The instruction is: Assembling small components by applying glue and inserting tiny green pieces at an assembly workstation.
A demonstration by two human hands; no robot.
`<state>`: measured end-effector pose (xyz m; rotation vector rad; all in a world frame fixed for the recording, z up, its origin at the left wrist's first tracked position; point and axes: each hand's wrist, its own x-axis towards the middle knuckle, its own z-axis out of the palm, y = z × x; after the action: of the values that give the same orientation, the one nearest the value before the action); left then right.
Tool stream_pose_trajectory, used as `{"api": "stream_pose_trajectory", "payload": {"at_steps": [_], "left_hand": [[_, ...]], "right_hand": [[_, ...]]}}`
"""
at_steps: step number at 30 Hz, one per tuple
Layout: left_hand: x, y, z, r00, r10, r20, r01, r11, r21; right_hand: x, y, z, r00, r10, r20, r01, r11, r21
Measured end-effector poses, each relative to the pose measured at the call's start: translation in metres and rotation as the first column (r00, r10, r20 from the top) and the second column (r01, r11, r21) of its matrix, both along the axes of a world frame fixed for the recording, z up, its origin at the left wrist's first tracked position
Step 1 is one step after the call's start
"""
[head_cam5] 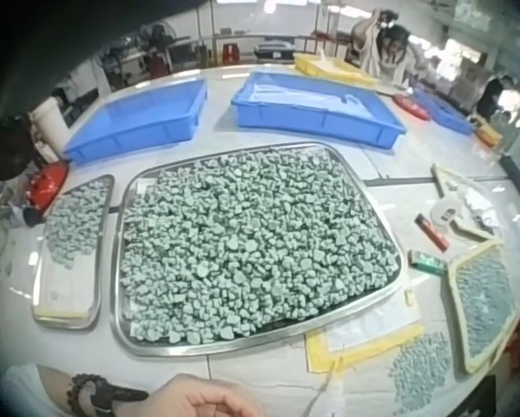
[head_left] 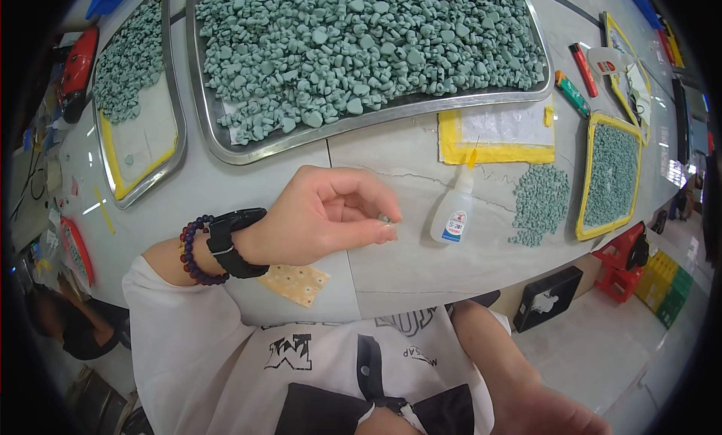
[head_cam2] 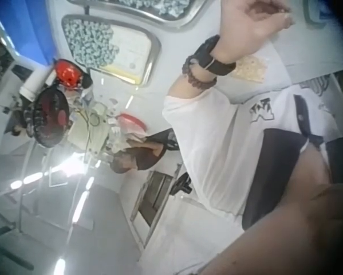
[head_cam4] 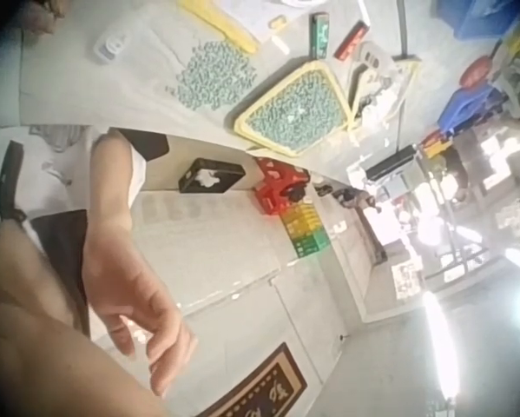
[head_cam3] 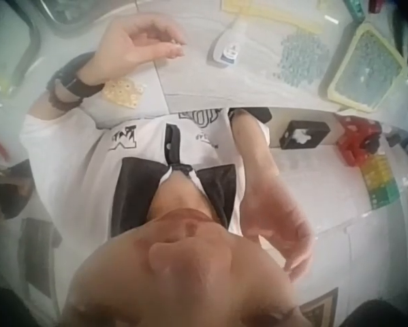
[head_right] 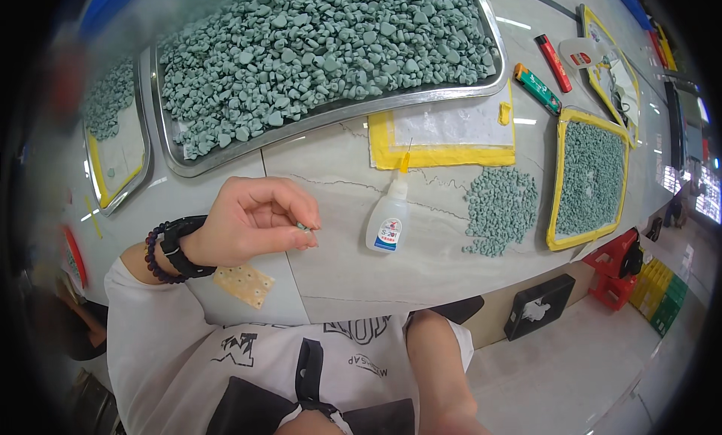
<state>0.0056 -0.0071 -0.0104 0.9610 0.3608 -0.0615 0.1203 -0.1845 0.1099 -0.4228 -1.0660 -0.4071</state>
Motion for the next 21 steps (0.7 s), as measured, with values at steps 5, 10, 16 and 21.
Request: {"api": "stream_pose_trajectory", "payload": {"at_steps": [5, 10, 16, 21], "left_hand": [[-0.001, -0.001, 0.0, 1.0, 0.009, 0.006, -0.009, 0.999, 0.041], [0.0, -0.002, 0.001, 0.999, 0.01, 0.032, -0.013, 0.995, 0.102], [-0.001, -0.003, 0.001, 1.0, 0.012, 0.015, -0.013, 0.996, 0.088], [0.0, -0.002, 0.0, 1.0, -0.004, 0.021, 0.001, 0.994, 0.111]], "right_hand": [[0.0, -0.01, -0.001, 0.995, -0.052, 0.079, 0.057, 0.996, -0.062], [-0.001, -0.007, 0.001, 0.996, -0.056, 0.075, 0.063, 0.994, -0.095], [-0.001, -0.002, -0.001, 0.998, -0.002, 0.067, 0.003, 1.0, -0.012], [-0.004, 0.004, 0.003, 0.995, -0.094, 0.014, 0.094, 0.995, 0.032]]}}
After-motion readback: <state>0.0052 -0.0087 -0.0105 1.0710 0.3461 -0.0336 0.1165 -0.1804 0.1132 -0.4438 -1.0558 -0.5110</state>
